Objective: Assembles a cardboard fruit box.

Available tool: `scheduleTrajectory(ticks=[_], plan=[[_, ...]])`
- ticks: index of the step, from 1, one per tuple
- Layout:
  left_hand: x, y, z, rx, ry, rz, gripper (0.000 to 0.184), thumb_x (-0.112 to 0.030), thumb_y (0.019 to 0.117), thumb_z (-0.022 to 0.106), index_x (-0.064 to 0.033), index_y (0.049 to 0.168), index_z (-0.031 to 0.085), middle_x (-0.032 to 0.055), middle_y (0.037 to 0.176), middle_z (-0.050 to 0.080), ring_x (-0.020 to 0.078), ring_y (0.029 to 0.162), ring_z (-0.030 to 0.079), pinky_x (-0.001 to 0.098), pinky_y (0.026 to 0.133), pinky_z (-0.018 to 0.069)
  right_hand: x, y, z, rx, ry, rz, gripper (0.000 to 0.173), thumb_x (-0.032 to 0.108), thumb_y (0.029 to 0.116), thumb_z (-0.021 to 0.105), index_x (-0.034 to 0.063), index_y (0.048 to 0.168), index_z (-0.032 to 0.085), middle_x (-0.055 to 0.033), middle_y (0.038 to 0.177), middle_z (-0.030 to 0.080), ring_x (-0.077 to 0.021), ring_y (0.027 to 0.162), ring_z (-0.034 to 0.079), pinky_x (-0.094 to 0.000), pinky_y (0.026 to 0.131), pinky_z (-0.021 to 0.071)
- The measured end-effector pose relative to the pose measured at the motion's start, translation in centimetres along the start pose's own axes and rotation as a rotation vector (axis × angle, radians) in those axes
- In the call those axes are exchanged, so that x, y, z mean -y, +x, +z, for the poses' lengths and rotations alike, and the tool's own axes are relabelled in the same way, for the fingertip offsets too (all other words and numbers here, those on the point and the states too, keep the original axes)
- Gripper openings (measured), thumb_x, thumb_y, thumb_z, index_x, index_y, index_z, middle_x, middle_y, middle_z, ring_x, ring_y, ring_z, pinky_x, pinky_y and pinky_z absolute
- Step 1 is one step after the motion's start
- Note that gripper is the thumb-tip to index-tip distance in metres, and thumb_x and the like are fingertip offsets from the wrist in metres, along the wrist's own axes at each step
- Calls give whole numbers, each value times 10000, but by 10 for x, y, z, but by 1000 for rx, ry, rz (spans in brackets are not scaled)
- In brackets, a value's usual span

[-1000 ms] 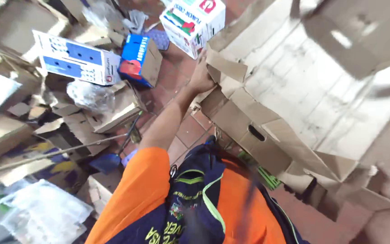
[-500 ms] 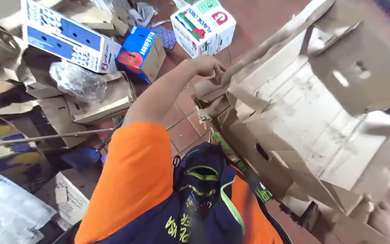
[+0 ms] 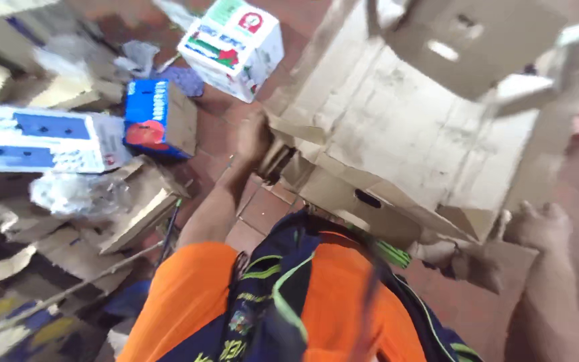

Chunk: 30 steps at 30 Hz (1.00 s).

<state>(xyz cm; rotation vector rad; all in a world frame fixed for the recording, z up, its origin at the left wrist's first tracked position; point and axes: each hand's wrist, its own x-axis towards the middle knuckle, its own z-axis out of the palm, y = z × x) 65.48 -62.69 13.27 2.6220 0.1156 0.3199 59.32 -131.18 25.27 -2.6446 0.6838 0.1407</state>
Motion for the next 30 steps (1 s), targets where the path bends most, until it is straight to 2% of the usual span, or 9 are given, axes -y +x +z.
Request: scheduleTrajectory(ticks=[2,5,7,9,12,19,24,27,30], plan=[[-27,11,-41,-193,-305,85,297,-146,1002,553,26,1217,665,158,1407,609,230,1289,594,407,1112,473,-8,4,0,18,35,24,552,421,1069,520,-8,1415,501,-364,1288,587,-541,1190,582,-755,978,424],[-71,27,-89,-122,-740,108,471,-249,1090,448,28,1466,388,111,1414,570,169,1227,622,353,1025,554,6,1,-1,20,181,87,503,374,1041,587,26,1402,540,-285,1250,637,-439,1120,644,-679,960,487],[-98,30,-94,98,-656,-72,625,-478,1064,487,-157,1571,313,30,1477,549,109,1244,611,346,991,555,11,4,-1,-18,273,110,441,373,1017,611,64,1332,603,-205,1193,676,-326,1052,685,-588,935,545],[-103,50,-79,281,-496,-160,827,-579,910,680,-202,1572,357,62,1534,495,170,1368,519,450,1119,468,-2,22,2,-43,232,78,411,381,1006,613,90,1295,643,-179,1184,698,-316,1073,694,-596,959,544],[-88,85,-56,336,-407,-204,715,-302,833,749,-198,1489,485,97,1411,587,187,1209,614,473,1001,532,-17,50,-5,-56,186,31,412,367,1006,616,48,1264,648,-202,1173,694,-343,1093,680,-614,979,516],[-101,68,-26,390,2,-26,580,-240,1020,624,-43,1527,421,373,1374,541,590,1286,506,791,1034,345,-56,69,25,-222,125,-106,445,374,1049,544,21,1304,630,-187,1176,714,-292,1093,699,-499,1005,534],[-34,72,-33,491,171,143,898,-527,1004,576,-160,1652,74,337,1547,378,595,1326,469,800,1014,370,-41,45,46,-283,-25,-231,615,477,1033,520,-11,1407,545,-249,1330,624,-374,1191,647,-527,1036,509],[-59,64,-35,513,334,251,575,-297,1095,457,-122,1611,276,337,1629,176,675,1240,473,836,868,437,-36,46,49,-241,-320,-394,670,538,1035,463,-45,1347,573,-317,1495,450,-471,1343,502,-591,1072,454],[-89,46,-20,404,483,178,498,-219,1094,343,-181,1591,348,280,1684,103,650,1372,362,824,957,390,-44,38,68,-407,-611,-651,383,287,1101,404,-11,1193,626,-284,1402,574,-503,1291,546,-672,1033,424]])
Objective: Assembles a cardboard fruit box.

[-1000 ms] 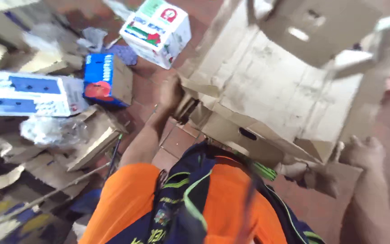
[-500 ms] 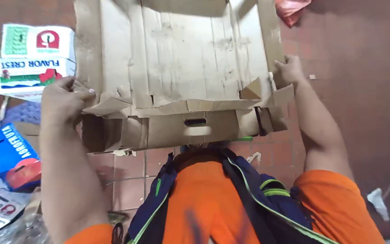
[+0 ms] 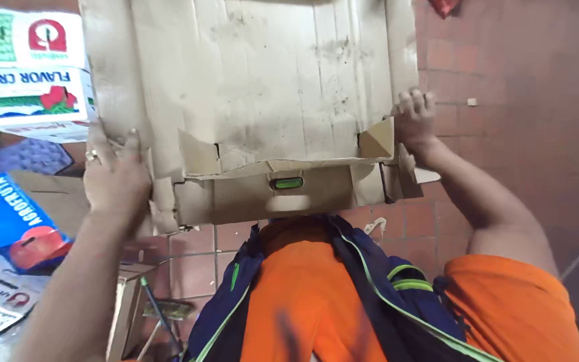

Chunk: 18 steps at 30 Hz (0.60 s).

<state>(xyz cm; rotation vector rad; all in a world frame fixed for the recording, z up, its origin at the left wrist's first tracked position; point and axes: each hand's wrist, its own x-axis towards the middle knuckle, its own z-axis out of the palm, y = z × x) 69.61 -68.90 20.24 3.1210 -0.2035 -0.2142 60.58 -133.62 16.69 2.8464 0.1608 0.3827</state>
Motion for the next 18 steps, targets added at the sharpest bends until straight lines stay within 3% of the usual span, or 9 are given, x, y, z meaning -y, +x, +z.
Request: scheduleTrajectory(ticks=[2,3,5,6,8,10,12,14,18], plan=[[8,8,22,-163,-82,-32,473,-314,1101,297,-225,1535,462,179,1692,223,473,1524,254,710,1193,217,10,-4,1,-14,-15,-46,219,82,1054,456,-29,1104,638,-267,1221,651,-477,1135,625,-616,940,487],[16,10,33,-201,-130,-59,478,-356,1097,286,-255,1522,480,136,1686,266,410,1534,273,667,1214,212,16,-6,-3,70,3,-31,209,25,1029,461,-72,1106,630,-298,1167,648,-496,1112,627,-607,915,511],[20,11,41,-181,-172,-144,504,-425,1092,253,-325,1552,435,72,1694,270,404,1455,417,697,1091,367,26,-8,-20,288,56,61,279,56,1021,467,-107,1206,598,-337,1265,597,-531,1233,556,-617,983,489],[21,12,41,-167,-192,-165,502,-431,1094,249,-347,1559,419,50,1701,256,415,1414,467,710,1028,419,31,-8,-32,402,107,119,386,139,1048,439,-114,1316,553,-345,1389,528,-535,1349,463,-630,1091,410],[19,13,38,-177,-238,-181,479,-411,1100,277,-349,1546,439,34,1696,276,401,1402,489,697,1017,439,35,-17,-40,508,232,185,602,342,1104,292,-105,1491,409,-320,1598,336,-502,1525,227,-636,1241,169],[16,16,41,-240,-271,-208,457,-374,1089,320,-323,1502,508,24,1660,351,332,1380,526,636,1034,461,32,-38,-19,370,297,194,695,460,1098,207,-48,1538,382,-227,1655,299,-401,1568,186,-581,1278,71],[10,23,46,-305,-272,-200,452,-313,1070,356,-293,1480,547,59,1638,384,334,1367,537,608,1026,481,30,-45,5,194,323,229,678,490,1084,230,26,1529,446,-134,1639,381,-328,1559,257,-548,1278,93],[8,33,55,-321,-239,-188,466,-318,1078,343,-308,1516,502,93,1651,358,357,1389,514,597,1032,485,35,-30,13,143,330,295,627,482,1083,236,109,1531,468,-60,1618,434,-269,1549,296,-537,1282,115],[5,64,59,-349,-171,-213,499,-351,1064,352,-327,1552,452,91,1628,399,359,1310,579,589,963,512,37,-12,41,133,395,347,588,440,1077,278,148,1563,435,-24,1638,404,-231,1555,286,-535,1286,101]])
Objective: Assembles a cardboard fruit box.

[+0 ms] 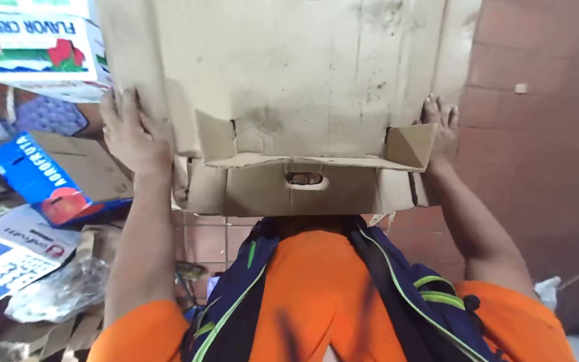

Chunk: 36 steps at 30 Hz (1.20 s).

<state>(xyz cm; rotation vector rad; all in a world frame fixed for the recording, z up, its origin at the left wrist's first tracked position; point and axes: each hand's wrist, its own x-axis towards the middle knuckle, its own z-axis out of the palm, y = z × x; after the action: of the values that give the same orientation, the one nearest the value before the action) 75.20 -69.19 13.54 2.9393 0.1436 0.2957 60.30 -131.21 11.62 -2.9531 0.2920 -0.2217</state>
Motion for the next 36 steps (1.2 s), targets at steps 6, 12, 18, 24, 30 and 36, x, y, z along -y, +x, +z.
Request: scheduleTrajectory(ticks=[6,12,18,24,30,36], plan=[[-1,-3,0,-19,-9,35,504,-321,1082,315,-305,1575,417,106,1620,411,363,1335,556,581,998,486,-7,2,14,-101,25,-48,535,363,1089,292,119,1520,496,-41,1595,470,-230,1531,343,-517,1285,140],[-11,6,-38,51,26,164,477,-440,1063,364,-273,1473,541,59,1675,323,354,1508,340,637,1186,236,27,8,-43,178,-27,1,726,376,947,566,-14,1536,397,-238,1615,370,-423,1539,257,-630,1246,118],[-88,11,-119,323,-526,376,584,-528,1086,334,-164,1508,511,94,1603,430,217,1500,374,460,1246,295,79,44,-70,409,815,5,560,484,1100,333,91,1313,669,-53,1408,636,-138,1320,575,-371,1133,453],[-68,-30,-118,703,-615,386,277,-179,991,559,-125,1220,705,36,1136,742,161,1088,694,465,1003,547,60,17,-111,796,650,-209,370,347,933,702,185,1265,696,-40,1157,735,-188,1044,705,-464,924,589],[-10,-84,-105,838,-688,311,529,-195,1028,540,-159,1542,418,103,1267,651,188,1126,644,408,982,537,69,-61,-105,567,54,-488,530,390,1009,608,116,1460,560,-139,1537,517,-366,1405,505,-664,1221,235],[-49,-87,-103,712,-367,68,677,-140,927,632,-123,1559,387,224,1597,313,434,1337,473,658,1007,461,82,-120,-55,213,95,-20,788,666,956,470,127,1531,467,-200,1671,261,-413,1520,292,-640,1178,307]])
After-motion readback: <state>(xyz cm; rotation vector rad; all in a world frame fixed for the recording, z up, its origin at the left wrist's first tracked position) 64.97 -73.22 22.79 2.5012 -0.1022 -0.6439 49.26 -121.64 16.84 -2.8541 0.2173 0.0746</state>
